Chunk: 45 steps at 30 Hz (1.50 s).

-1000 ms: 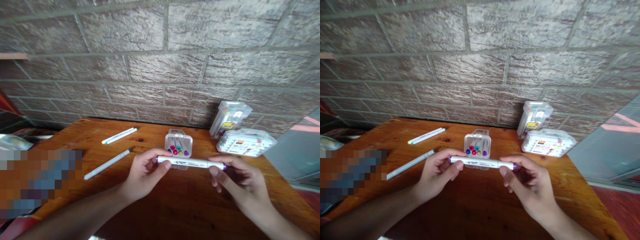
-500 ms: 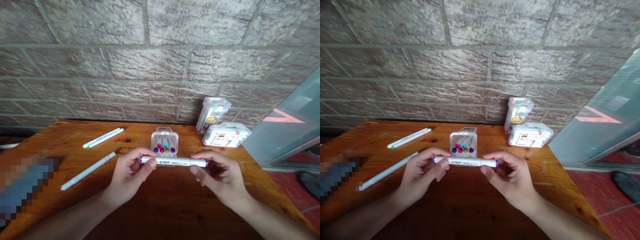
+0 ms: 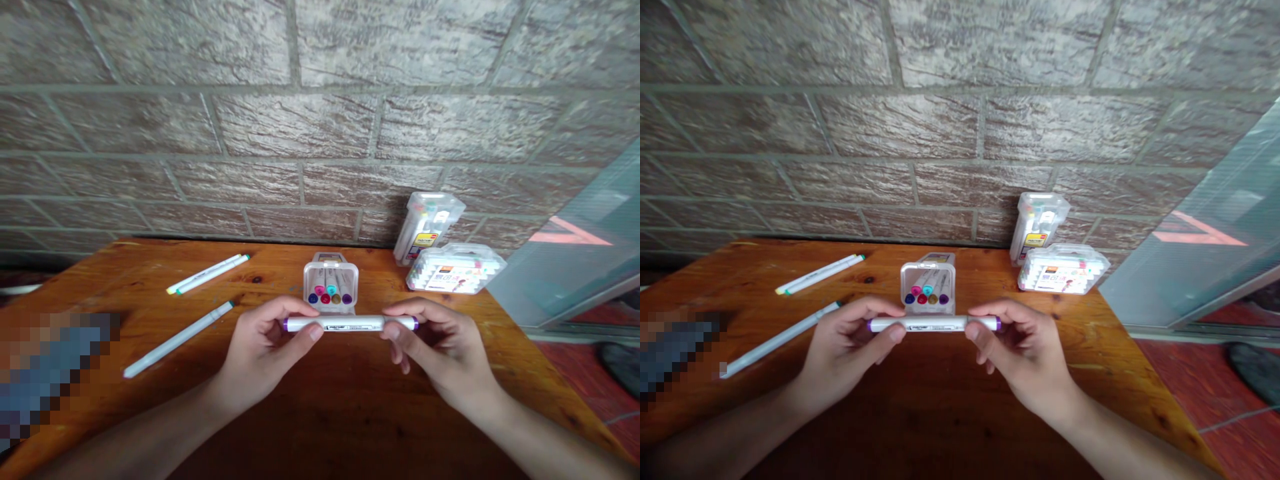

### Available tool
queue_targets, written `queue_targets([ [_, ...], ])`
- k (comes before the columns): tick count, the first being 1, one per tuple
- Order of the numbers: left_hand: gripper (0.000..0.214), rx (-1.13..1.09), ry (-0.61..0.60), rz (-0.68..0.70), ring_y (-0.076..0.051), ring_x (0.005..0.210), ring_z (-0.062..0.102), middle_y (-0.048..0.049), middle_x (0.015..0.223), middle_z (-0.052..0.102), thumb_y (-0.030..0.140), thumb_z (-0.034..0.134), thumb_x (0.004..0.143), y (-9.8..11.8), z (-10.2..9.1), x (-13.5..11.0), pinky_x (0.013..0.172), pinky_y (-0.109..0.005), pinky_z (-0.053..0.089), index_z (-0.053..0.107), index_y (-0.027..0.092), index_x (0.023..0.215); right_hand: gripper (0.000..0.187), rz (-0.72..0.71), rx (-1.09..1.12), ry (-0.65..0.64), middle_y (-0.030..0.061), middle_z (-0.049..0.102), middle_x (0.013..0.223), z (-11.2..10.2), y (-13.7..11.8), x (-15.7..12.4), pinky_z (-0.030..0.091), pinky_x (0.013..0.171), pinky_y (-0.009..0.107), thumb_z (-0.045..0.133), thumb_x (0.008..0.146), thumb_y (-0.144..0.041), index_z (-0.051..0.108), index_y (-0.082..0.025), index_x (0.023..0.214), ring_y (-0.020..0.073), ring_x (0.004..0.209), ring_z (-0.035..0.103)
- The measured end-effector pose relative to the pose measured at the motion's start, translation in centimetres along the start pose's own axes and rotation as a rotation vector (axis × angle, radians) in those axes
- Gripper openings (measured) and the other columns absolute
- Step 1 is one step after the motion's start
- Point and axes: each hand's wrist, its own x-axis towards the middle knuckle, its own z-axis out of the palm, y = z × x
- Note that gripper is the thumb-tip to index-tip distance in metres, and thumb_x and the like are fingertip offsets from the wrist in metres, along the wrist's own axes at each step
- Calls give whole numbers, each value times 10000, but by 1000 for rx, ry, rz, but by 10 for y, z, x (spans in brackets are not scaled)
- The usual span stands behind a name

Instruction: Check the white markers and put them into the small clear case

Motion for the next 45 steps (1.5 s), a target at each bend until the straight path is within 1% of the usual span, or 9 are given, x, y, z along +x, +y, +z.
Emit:
queue_targets([
  [4,60,-69,-20,-30,-63,450,531,35,635,688,164,774,883,-3,0,-1,441,-171,409,767,174,942,84,-8,35,-15,9,748,617,0,-3,1,539,401,149,831,905,-250,815,-214,979,101,434,656],
  [8,91,-136,-43,-77,-81,467,549,-13,692,737,206,757,918,-6,0,-2,431,-181,422,769,156,993,112,14,44,14,-10,733,593,-1,2,1,524,409,135,862,882,-245,812,-227,980,86,414,641],
  [14,113,-125,-62,-46,-71,458,555,-31,742,797,147,746,908,-7,-1,-3,447,-177,431,768,162,1018,134,81,61,7,2,744,612,-3,3,0,516,411,153,874,882,-305,816,-235,980,93,419,636],
  [18,125,-126,-61,-42,-72,445,544,-31,724,802,125,740,890,-3,-1,-2,446,-178,426,764,160,1007,196,117,68,76,18,773,688,0,-1,-3,506,423,152,883,868,-385,828,-246,995,81,440,628],
  [23,125,-137,-57,-36,-72,446,535,-6,681,765,115,759,844,0,1,0,441,-175,421,761,161,960,262,131,51,110,30,780,707,5,-4,-4,512,410,165,912,825,-417,818,-222,972,97,459,642],
  [28,111,-105,-16,-42,-62,456,498,26,634,685,102,798,801,3,3,3,428,-164,386,759,161,886,265,148,57,102,-3,711,582,8,-8,-4,503,393,193,934,796,-363,801,-189,946,105,418,601],
  [33,110,-172,-35,-84,-69,435,508,28,621,654,174,834,829,1,3,3,418,-178,397,750,156,900,249,156,60,87,-4,702,562,8,-9,-4,497,389,211,936,791,-343,796,-191,931,116,414,598],
  [38,156,-257,-87,-150,-77,432,508,39,586,600,271,804,898,-5,1,-1,413,-173,398,726,147,952,214,144,45,66,-2,708,582,6,-7,-4,502,399,217,909,826,-333,782,-192,925,118,427,602],
  [45,110,-203,-73,-97,-73,438,513,37,596,618,219,799,890,-4,1,0,410,-168,400,728,147,933,225,148,25,49,-3,712,590,4,-6,-4,512,403,235,900,837,-352,764,-194,923,131,433,612],
])
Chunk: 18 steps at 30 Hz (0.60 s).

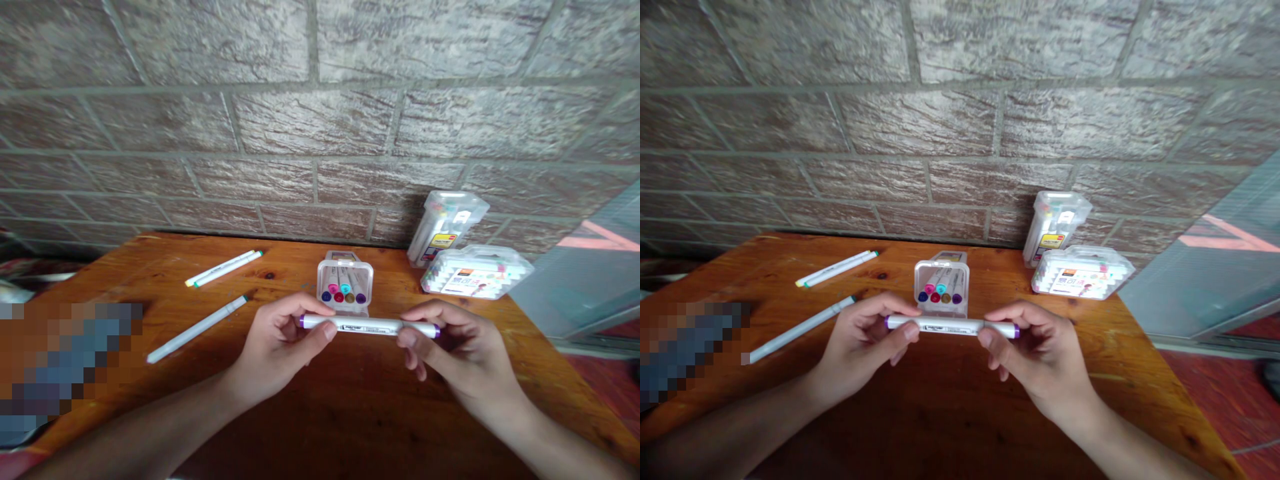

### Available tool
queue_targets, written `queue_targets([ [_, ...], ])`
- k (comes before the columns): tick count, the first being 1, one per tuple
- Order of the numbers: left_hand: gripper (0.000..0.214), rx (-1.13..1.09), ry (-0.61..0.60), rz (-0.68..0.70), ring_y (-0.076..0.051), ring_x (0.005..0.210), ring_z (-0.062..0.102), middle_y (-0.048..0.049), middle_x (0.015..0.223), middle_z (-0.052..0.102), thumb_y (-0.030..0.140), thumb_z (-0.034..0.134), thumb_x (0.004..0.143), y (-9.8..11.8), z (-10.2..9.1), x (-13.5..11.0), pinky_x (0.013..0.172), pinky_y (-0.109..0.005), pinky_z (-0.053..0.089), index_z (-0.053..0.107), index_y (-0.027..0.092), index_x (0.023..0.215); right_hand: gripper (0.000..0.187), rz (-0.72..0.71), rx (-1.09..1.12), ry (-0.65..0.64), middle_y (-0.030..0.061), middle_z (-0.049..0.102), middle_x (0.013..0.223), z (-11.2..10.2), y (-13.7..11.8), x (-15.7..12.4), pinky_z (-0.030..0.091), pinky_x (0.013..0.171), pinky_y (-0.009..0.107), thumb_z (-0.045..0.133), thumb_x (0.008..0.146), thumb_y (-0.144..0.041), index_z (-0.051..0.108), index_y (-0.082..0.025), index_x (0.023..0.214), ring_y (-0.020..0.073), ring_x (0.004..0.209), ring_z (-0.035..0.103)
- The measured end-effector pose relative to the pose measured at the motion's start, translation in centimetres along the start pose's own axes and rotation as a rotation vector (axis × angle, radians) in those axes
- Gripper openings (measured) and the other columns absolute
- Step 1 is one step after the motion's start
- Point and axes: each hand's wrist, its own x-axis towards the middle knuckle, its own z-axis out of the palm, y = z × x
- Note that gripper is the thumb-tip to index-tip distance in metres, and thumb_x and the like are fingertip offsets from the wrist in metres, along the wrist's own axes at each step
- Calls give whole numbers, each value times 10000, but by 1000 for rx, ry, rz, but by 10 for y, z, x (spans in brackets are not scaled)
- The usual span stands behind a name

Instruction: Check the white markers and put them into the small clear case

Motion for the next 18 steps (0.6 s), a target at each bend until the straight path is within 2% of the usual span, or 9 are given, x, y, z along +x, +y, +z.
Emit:
queue_targets([
  [3,118,31,17,18,-71,439,507,33,597,626,215,822,864,1,1,1,410,-171,398,733,146,902,215,1,-4,2,-2,715,590,-1,2,1,518,403,226,898,843,-348,765,-196,918,129,431,615],
  [12,271,-29,-24,-98,-101,463,536,-2,625,632,397,799,904,-3,-3,-3,434,-203,422,734,138,953,88,-123,38,-75,30,742,685,-6,10,5,569,402,202,840,905,-267,797,-197,935,140,494,674],
  [18,138,23,0,-26,-83,457,517,25,597,618,256,816,874,2,0,1,434,-184,408,729,150,888,129,-91,9,-67,7,724,603,-4,8,3,528,394,187,870,874,-274,779,-195,921,115,428,624],
])
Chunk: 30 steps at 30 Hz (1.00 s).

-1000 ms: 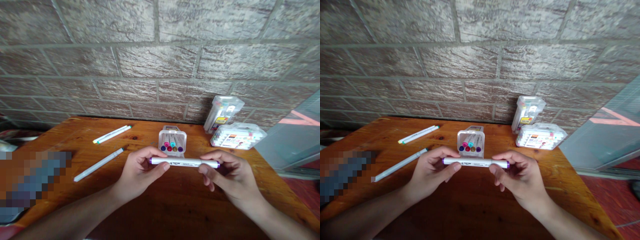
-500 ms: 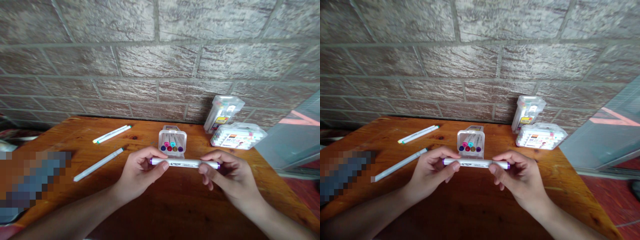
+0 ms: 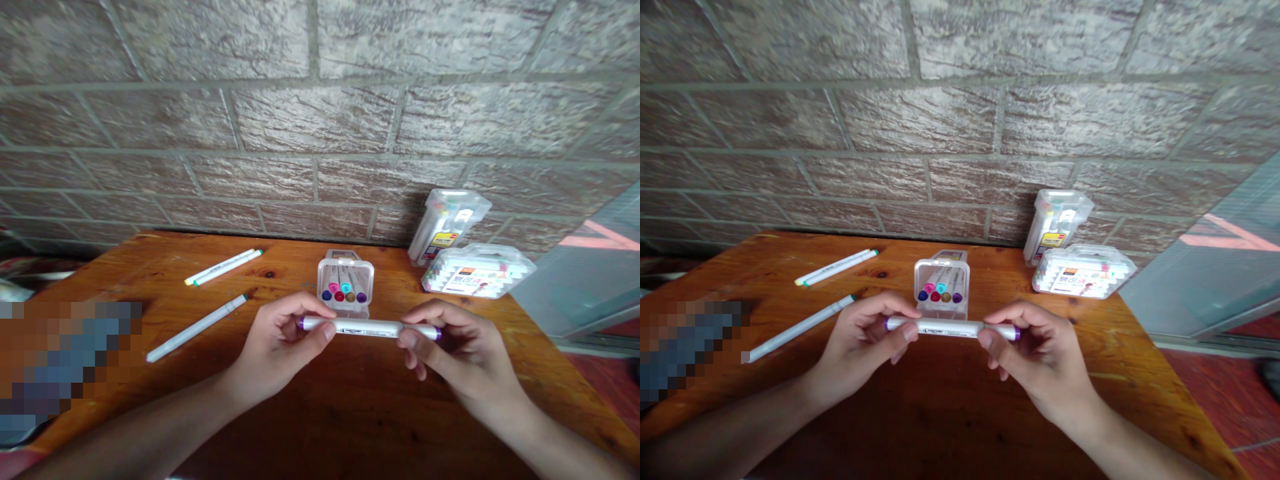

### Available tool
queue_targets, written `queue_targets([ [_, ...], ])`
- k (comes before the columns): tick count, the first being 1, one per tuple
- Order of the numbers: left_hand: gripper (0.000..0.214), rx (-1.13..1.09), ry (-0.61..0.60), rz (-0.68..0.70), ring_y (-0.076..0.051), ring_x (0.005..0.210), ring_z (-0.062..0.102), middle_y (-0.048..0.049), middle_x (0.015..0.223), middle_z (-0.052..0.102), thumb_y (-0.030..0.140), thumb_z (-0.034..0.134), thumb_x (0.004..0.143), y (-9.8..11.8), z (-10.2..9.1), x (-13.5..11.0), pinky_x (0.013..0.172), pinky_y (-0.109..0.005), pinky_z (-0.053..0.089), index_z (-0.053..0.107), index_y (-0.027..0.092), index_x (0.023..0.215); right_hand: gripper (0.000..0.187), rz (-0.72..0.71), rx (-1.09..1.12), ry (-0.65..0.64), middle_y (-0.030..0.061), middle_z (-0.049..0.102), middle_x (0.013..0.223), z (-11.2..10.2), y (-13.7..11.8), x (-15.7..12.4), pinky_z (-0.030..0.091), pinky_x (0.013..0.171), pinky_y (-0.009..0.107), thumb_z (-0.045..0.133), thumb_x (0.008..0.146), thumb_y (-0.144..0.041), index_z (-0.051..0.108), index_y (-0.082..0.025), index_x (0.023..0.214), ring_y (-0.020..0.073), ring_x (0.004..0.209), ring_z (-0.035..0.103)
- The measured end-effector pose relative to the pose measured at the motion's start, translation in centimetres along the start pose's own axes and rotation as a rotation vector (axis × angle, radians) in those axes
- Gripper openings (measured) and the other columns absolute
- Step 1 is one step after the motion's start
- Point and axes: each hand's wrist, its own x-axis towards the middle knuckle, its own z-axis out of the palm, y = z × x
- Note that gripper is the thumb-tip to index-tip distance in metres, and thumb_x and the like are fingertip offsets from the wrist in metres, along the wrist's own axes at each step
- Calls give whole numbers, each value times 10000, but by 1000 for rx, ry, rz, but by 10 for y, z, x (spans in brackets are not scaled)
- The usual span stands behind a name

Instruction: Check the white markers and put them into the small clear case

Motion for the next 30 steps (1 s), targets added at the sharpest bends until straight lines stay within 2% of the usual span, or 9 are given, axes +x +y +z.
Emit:
queue_targets([
  [4,90,41,7,29,-79,450,520,30,582,625,208,818,863,2,1,1,429,-182,396,743,159,859,144,39,-2,23,4,716,597,1,-2,1,528,411,181,878,865,-283,774,-192,904,110,440,623],
  [11,237,-19,-18,-62,-87,463,525,-4,639,650,365,803,899,0,-2,-1,432,-189,414,729,142,872,125,-8,22,-23,27,737,662,1,-4,5,569,397,207,851,891,-289,773,-193,870,141,478,669],
  [16,149,-25,12,-63,-72,434,506,31,583,615,261,825,859,0,1,-1,409,-159,404,743,146,906,196,32,53,-7,45,770,698,2,-5,4,558,378,211,882,862,-347,773,-186,890,140,453,667],
  [19,122,-25,40,-46,-67,431,509,24,598,644,199,842,819,1,3,-1,403,-153,410,756,148,888,230,110,50,41,20,745,625,4,-6,2,544,395,204,907,836,-354,770,-188,918,129,439,646],
  [23,138,-50,35,-96,-68,404,513,22,576,651,208,859,807,2,2,1,390,-154,408,773,147,896,233,157,54,61,-5,719,568,4,-8,0,539,409,196,929,813,-324,763,-193,909,121,433,636],
  [26,159,-84,21,-118,-71,397,515,18,556,650,246,864,824,0,1,1,394,-159,404,784,143,916,189,121,90,6,11,753,628,1,-6,2,556,403,198,900,852,-314,767,-201,923,131,453,668],
  [30,180,-114,1,-110,-72,415,540,-45,690,752,302,828,881,-1,-1,0,410,-174,434,793,144,959,116,95,140,-41,33,796,761,-2,-3,5,582,412,191,850,911,-290,775,-206,939,132,505,710],
])
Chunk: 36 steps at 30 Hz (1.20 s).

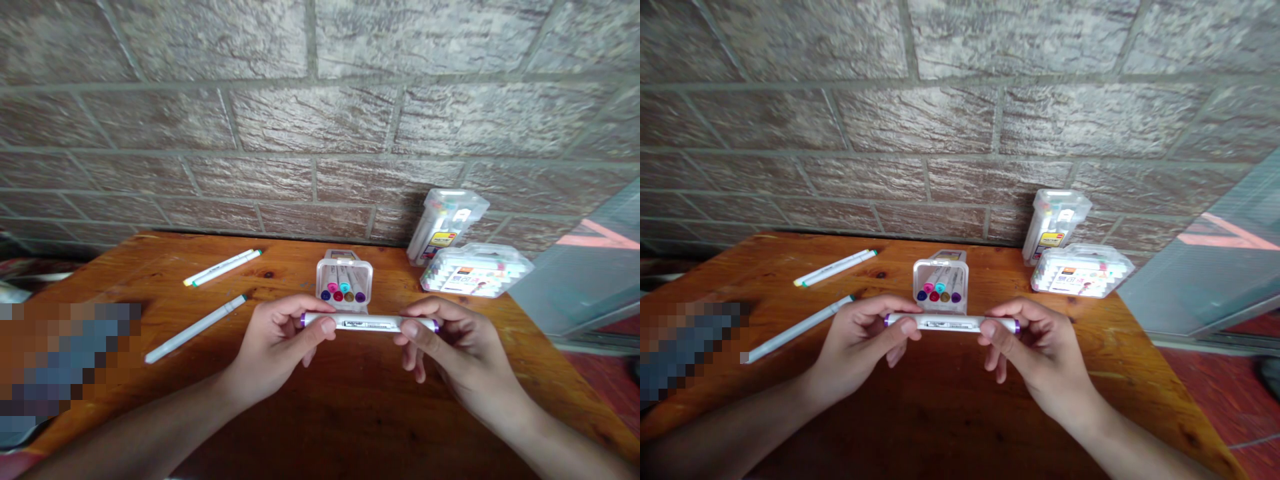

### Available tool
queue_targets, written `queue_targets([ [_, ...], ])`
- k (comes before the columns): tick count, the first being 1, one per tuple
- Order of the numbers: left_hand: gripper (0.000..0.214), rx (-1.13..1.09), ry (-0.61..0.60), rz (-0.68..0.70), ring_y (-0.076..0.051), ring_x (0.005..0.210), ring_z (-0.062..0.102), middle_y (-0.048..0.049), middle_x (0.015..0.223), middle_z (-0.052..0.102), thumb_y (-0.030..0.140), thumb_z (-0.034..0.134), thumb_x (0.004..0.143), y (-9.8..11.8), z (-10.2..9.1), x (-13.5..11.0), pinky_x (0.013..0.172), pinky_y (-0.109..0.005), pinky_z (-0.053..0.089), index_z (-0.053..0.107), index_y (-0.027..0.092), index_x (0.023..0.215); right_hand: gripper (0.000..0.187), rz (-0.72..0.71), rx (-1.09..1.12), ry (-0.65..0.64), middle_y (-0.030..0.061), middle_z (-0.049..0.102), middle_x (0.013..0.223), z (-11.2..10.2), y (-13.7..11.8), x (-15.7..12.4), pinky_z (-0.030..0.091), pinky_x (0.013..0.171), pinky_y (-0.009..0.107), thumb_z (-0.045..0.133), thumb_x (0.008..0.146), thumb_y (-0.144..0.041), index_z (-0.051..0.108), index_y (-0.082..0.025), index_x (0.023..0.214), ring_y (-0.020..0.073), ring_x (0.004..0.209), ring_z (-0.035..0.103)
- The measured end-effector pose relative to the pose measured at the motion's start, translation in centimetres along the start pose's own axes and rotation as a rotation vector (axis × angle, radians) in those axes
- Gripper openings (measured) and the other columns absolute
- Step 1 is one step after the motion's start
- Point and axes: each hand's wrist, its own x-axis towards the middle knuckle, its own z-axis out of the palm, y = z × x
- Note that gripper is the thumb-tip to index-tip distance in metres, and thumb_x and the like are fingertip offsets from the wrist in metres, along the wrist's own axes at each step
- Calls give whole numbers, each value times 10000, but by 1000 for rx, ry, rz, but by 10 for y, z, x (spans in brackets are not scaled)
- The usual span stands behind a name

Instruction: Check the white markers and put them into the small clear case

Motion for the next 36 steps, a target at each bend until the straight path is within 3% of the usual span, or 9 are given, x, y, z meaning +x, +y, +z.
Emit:
queue_targets([
  [4,162,27,0,18,-68,432,560,-53,736,771,293,792,917,-1,0,-1,425,-165,454,795,149,990,112,-6,4,3,40,800,770,0,2,0,587,416,194,839,921,-286,773,-201,954,134,505,711],
  [12,123,59,17,50,-59,433,534,43,574,633,178,842,830,2,3,0,411,-124,433,757,146,914,202,43,-48,83,0,736,597,7,-3,-6,540,432,157,918,836,-294,769,-187,920,96,452,645],
  [16,142,53,16,24,-66,417,531,42,548,620,220,846,843,1,2,-1,406,-137,428,768,142,933,171,26,-45,27,9,758,625,4,-1,-4,558,431,162,893,868,-291,767,-197,935,103,456,664],
  [26,200,16,1,17,-82,438,558,-70,733,775,325,802,913,2,0,-2,427,-185,443,795,136,980,59,-44,31,-20,31,813,765,1,1,-2,585,417,173,835,926,-263,799,-223,949,120,487,707],
  [36,176,-43,12,25,-71,458,585,-63,773,795,319,774,951,0,-3,-1,459,-176,464,822,170,1032,95,-14,67,-11,37,826,832,0,2,-1,589,433,175,809,954,-311,820,-244,1020,124,528,726],
])
